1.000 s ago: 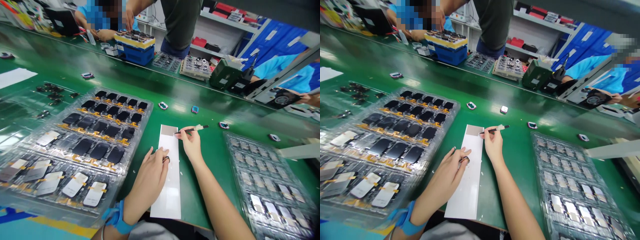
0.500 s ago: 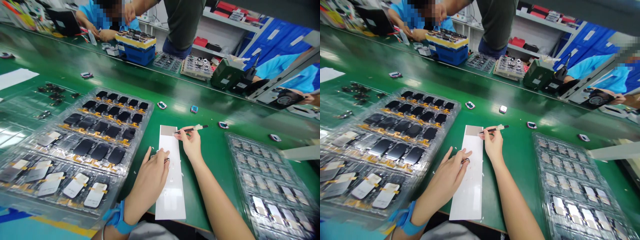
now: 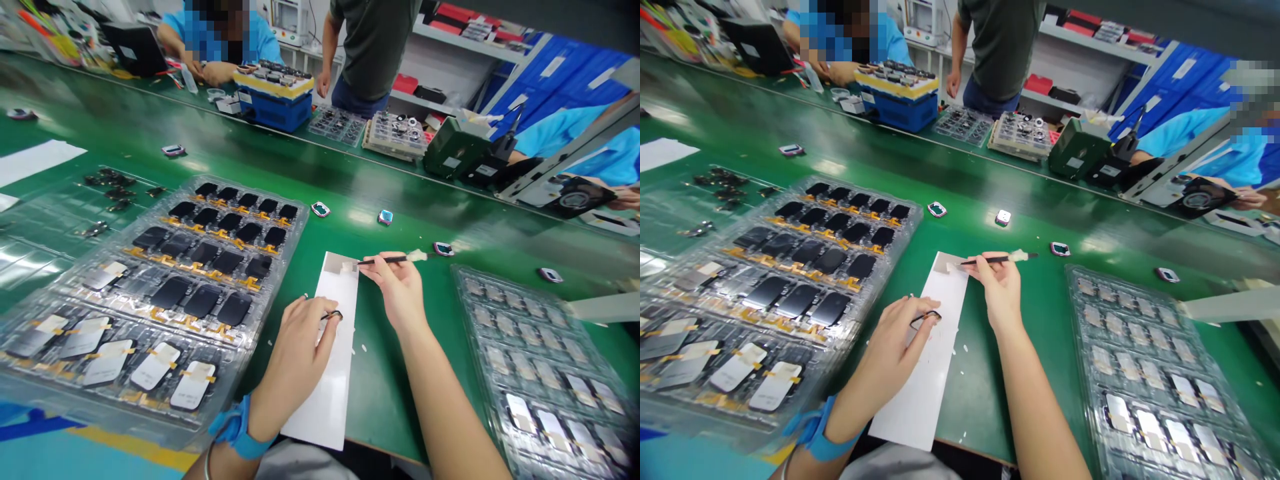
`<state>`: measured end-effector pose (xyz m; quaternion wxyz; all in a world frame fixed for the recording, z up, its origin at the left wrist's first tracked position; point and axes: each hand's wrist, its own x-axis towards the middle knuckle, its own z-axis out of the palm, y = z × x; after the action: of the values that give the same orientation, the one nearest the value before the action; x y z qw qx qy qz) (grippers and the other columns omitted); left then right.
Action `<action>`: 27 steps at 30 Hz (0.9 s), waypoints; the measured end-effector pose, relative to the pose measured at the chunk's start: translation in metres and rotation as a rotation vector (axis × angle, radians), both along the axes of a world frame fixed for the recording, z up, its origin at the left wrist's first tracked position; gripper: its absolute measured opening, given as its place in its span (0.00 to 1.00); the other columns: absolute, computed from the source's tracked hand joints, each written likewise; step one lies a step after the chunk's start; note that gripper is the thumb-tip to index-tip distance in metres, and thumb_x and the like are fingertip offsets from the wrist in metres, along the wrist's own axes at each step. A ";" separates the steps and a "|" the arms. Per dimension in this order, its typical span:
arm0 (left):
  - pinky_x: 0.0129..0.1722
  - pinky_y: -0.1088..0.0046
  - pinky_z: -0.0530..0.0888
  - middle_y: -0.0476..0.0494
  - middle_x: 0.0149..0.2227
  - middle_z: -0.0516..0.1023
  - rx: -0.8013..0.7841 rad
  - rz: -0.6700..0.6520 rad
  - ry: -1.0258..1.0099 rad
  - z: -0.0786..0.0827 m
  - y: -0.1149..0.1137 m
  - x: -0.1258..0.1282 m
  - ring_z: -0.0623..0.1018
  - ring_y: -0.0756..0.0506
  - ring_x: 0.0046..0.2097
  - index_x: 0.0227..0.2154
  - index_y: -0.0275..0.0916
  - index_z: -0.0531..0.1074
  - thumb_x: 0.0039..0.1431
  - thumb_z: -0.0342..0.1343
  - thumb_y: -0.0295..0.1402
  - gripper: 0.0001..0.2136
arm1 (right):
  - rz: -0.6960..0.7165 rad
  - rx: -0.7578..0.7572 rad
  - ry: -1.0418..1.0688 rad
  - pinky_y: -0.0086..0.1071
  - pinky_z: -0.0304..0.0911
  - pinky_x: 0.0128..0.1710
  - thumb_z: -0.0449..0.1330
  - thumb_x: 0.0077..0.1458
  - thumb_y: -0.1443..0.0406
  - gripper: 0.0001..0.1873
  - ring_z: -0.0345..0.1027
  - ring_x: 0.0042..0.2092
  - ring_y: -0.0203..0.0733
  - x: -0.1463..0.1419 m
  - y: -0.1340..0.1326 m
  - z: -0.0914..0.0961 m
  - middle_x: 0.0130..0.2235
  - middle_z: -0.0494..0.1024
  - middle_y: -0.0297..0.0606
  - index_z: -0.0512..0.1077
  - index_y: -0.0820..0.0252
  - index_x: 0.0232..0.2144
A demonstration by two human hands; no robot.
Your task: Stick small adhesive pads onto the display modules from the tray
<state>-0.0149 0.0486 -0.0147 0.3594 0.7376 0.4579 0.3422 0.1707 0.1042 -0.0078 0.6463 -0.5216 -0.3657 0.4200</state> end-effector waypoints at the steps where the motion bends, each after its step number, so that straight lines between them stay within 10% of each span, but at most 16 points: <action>1: 0.53 0.57 0.68 0.43 0.42 0.80 -0.046 0.020 -0.087 0.001 -0.001 0.000 0.79 0.40 0.48 0.41 0.42 0.67 0.70 0.47 0.32 0.04 | -0.007 0.013 0.012 0.41 0.77 0.43 0.73 0.44 0.54 0.22 0.80 0.36 0.42 -0.001 -0.005 0.009 0.33 0.82 0.36 0.67 0.56 0.33; 9: 0.34 0.73 0.70 0.52 0.29 0.76 -0.456 -0.141 -0.709 0.010 -0.012 0.003 0.75 0.51 0.28 0.43 0.42 0.59 0.74 0.43 0.37 0.05 | -0.194 0.210 -0.033 0.34 0.80 0.33 0.67 0.56 0.66 0.10 0.81 0.32 0.42 -0.041 -0.075 0.042 0.32 0.82 0.35 0.68 0.59 0.35; 27: 0.24 0.80 0.60 0.55 0.26 0.67 -0.418 -0.131 -0.718 0.004 -0.014 0.006 0.65 0.53 0.26 0.41 0.43 0.59 0.72 0.48 0.40 0.07 | -0.280 0.347 -0.010 0.34 0.80 0.33 0.58 0.62 0.72 0.07 0.81 0.34 0.39 -0.070 -0.094 0.015 0.34 0.78 0.31 0.65 0.55 0.39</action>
<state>-0.0086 0.0341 -0.0107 0.6591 0.5103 0.3150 0.4538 0.1004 0.0098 0.0070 0.7765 -0.4503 -0.3598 0.2545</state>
